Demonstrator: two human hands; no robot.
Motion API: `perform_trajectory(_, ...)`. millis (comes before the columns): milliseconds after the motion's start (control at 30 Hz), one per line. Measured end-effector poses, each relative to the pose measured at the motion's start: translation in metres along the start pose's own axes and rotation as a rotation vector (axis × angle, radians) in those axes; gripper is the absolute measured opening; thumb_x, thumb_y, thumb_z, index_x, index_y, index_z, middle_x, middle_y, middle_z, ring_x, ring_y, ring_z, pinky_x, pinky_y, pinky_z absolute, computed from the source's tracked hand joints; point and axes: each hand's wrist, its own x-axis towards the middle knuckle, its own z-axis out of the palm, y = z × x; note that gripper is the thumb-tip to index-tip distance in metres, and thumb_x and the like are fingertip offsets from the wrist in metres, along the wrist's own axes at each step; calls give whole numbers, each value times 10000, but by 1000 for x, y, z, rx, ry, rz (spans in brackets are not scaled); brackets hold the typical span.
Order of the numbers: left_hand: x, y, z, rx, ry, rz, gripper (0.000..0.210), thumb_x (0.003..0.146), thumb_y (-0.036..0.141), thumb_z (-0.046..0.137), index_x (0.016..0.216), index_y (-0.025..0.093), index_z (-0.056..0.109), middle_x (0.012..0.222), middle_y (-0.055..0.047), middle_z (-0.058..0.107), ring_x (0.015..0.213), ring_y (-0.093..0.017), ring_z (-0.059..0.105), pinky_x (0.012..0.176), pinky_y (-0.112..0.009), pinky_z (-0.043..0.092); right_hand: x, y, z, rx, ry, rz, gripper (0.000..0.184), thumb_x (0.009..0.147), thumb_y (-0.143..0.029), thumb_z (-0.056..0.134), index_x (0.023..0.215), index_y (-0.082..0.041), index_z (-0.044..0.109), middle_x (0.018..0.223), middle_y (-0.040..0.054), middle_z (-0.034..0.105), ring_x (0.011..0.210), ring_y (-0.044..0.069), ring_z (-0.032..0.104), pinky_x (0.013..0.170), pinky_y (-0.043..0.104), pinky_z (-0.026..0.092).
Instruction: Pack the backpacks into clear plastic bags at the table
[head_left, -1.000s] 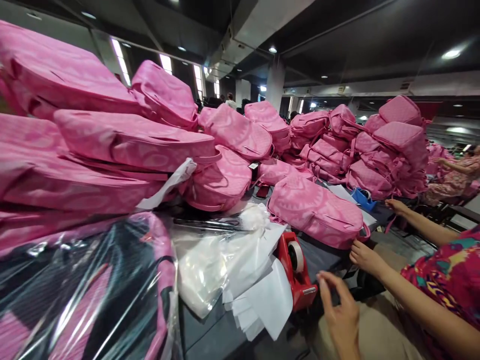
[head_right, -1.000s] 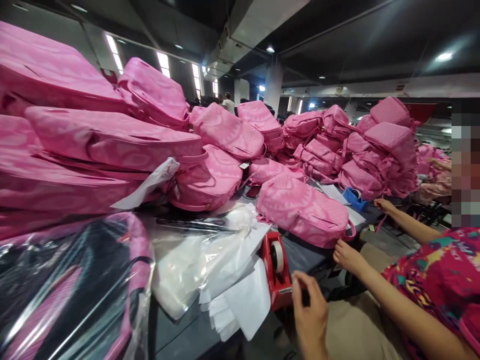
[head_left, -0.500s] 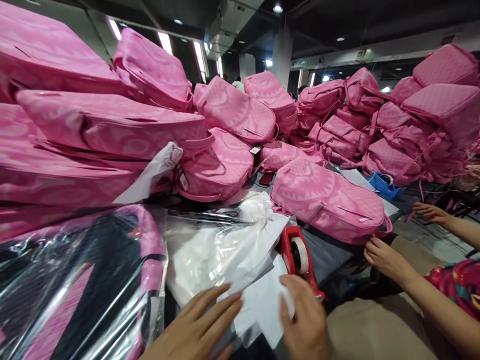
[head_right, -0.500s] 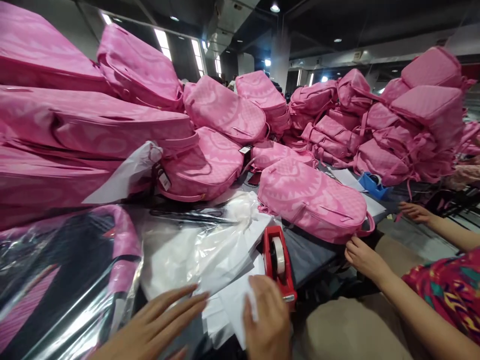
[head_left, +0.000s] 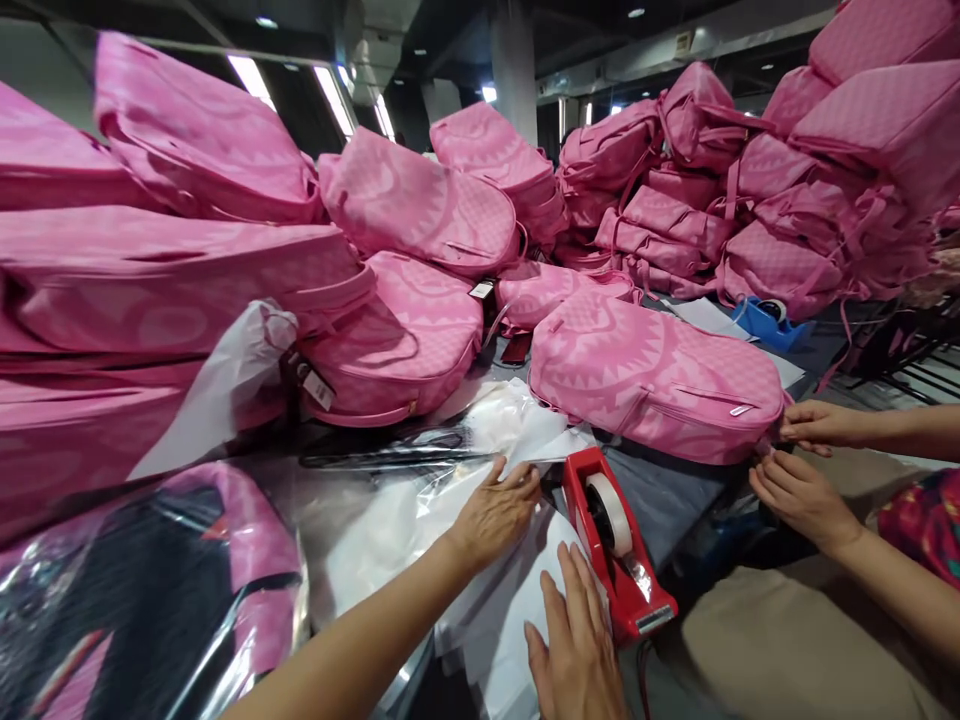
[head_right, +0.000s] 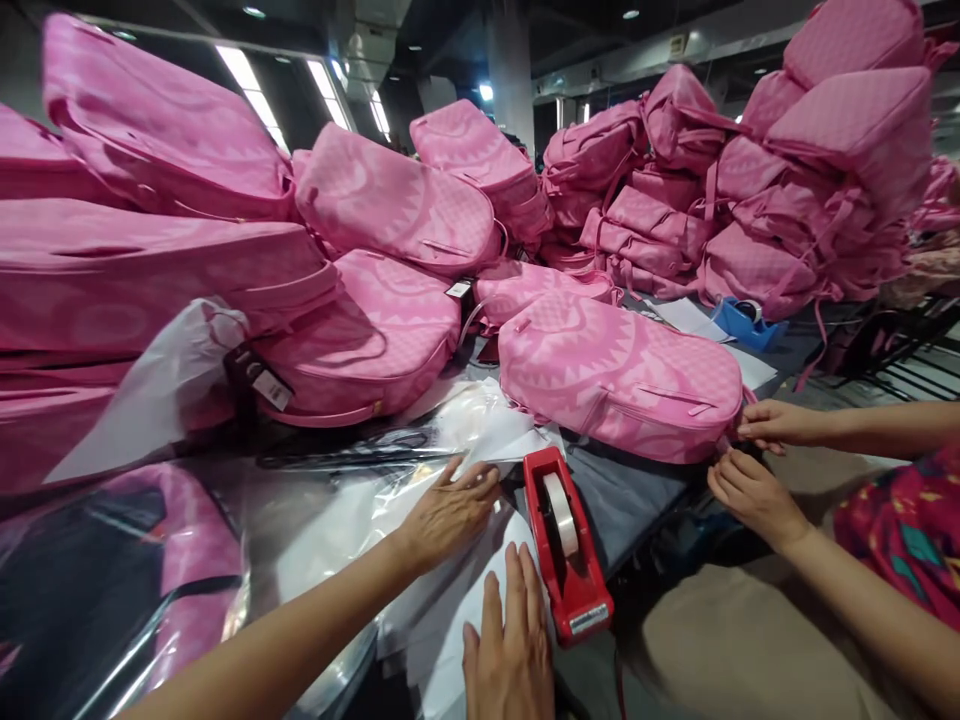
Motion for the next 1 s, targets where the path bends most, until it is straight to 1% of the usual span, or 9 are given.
perform_trajectory(133, -7, -10, -1, 22, 70, -113, 188, 983, 139, 541, 1080, 207, 687, 1276, -38, 672, 1241, -251, 563, 1117, -509, 370, 21, 3, 25, -103, -113, 39, 479, 862, -126, 583, 1339, -87, 590, 1541, 259, 429, 1420, 411, 441, 1002, 545, 549)
perform_trajectory(267, -4, -19, -6, -1, 72, -185, 169, 959, 131, 576, 1054, 222, 683, 1248, -27, 679, 1239, -256, 567, 1079, -495, 390, 33, -1, 49, -122, -223, 88, 508, 812, -72, 649, 1317, -39, 616, 1474, 359, 445, 1357, 483, 487, 1037, 653, 474)
perform_trajectory(433, 2, -32, -17, -49, 73, -204, 208, 927, 112, 580, 1026, 250, 700, 1237, -19, 689, 1239, -260, 558, 1085, -480, 364, 39, -26, 60, -51, -291, 100, 433, 846, -37, 566, 1264, -70, 673, 1422, 322, 527, 1313, 449, 548, 1005, 642, 510)
perform_trajectory(533, 3, -35, -22, -66, 41, -213, 192, 943, 136, 567, 1022, 244, 705, 1237, -29, 691, 1210, -273, 560, 1044, -483, 377, 45, -46, 68, -23, -266, 111, 404, 853, -16, 519, 1215, -41, 696, 1358, 312, 587, 1286, 419, 581, 991, 583, 550)
perform_trajectory(633, 3, -35, -24, -70, 15, -209, 186, 952, 148, 568, 1051, 236, 698, 1261, -40, 683, 1227, -281, 546, 1031, -478, 378, 45, -62, 67, 26, -139, 99, 349, 872, -61, 549, 1181, -26, 709, 1365, 303, 589, 1306, 405, 568, 1028, 535, 550)
perform_trajectory(700, 2, -35, -24, -79, 8, -212, 205, 956, 156, 575, 1103, 246, 686, 1282, -32, 677, 1239, -274, 541, 1035, -473, 374, 36, -64, 49, 113, -47, 70, 330, 911, -152, 577, 1208, -90, 709, 1397, 245, 591, 1304, 379, 577, 1025, 516, 563)
perform_trajectory(800, 2, -36, -24, -101, 7, -234, 230, 947, 173, 603, 1152, 255, 670, 1291, -23, 677, 1233, -267, 544, 1018, -465, 380, 18, -40, -9, 275, 59, 18, 345, 958, -290, 592, 1285, -226, 683, 1330, 126, 666, 1212, 309, 654, 993, 452, 591)
perform_trajectory(900, 4, -37, -25, -130, 24, -271, 222, 926, 162, 615, 1117, 255, 682, 1273, -22, 686, 1220, -267, 547, 989, -452, 384, 22, 22, -78, 326, 202, 130, 262, 976, -363, 593, 1204, -307, 709, 1108, 50, 758, 966, 220, 745, 860, 310, 620)
perform_trajectory(1000, 5, -38, -25, -166, 53, -316, 231, 911, 131, 604, 1082, 259, 692, 1238, -15, 702, 1200, -257, 558, 976, -442, 384, 65, 100, -107, 287, 264, 243, 277, 1008, -349, 556, 1210, -215, 690, 1001, 92, 775, 877, 216, 758, 781, 278, 613)
